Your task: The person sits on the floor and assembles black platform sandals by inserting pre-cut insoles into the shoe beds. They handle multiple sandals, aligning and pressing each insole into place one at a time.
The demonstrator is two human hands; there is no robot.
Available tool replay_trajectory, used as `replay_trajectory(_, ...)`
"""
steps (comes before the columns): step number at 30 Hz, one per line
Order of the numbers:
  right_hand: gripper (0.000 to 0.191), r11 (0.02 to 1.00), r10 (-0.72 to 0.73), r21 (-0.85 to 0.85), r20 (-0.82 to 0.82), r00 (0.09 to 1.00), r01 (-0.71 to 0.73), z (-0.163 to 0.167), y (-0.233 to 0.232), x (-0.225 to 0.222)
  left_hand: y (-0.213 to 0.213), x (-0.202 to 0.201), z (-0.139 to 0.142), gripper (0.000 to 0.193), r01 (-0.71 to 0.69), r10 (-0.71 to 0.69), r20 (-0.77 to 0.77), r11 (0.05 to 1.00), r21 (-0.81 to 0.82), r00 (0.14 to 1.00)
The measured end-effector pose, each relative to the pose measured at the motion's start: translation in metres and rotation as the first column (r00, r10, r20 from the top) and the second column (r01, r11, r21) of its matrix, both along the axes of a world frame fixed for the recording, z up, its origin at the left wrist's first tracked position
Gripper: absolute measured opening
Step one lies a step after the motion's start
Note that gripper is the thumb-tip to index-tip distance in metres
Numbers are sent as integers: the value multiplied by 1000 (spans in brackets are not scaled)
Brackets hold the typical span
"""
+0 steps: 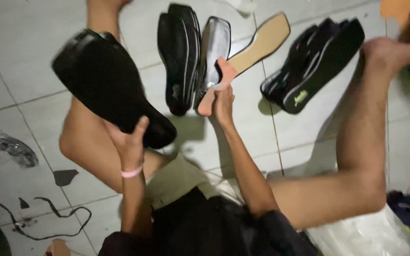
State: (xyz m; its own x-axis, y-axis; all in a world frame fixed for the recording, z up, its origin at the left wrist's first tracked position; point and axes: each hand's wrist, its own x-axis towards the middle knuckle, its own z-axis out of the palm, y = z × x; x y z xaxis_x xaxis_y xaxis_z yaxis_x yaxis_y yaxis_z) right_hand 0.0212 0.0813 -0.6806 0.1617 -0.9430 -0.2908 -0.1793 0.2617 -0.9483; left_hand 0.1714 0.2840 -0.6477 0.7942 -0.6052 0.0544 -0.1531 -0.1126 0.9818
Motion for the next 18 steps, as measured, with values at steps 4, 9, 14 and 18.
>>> replay_trajectory(4,48,960,272,-57,-22,962,-273,6,-10,36,7,-14,-2,75,105,-118,-310,993,-60,943)
replay_trajectory(9,42,973,169,110,269,948,-204,1,-16,5,-16,-46,-27,69,304,-233,-489,950,71,841)
replay_trajectory(14,36,996,6,90,-24,1000,-3,4,37,-128,-88,-92,-47,69,404,-297,-488,906,128,821)
replay_trajectory(18,30,996,-77,52,205,976,67,0,76,-164,-116,-125,-54,78,347,-359,-23,884,315,933)
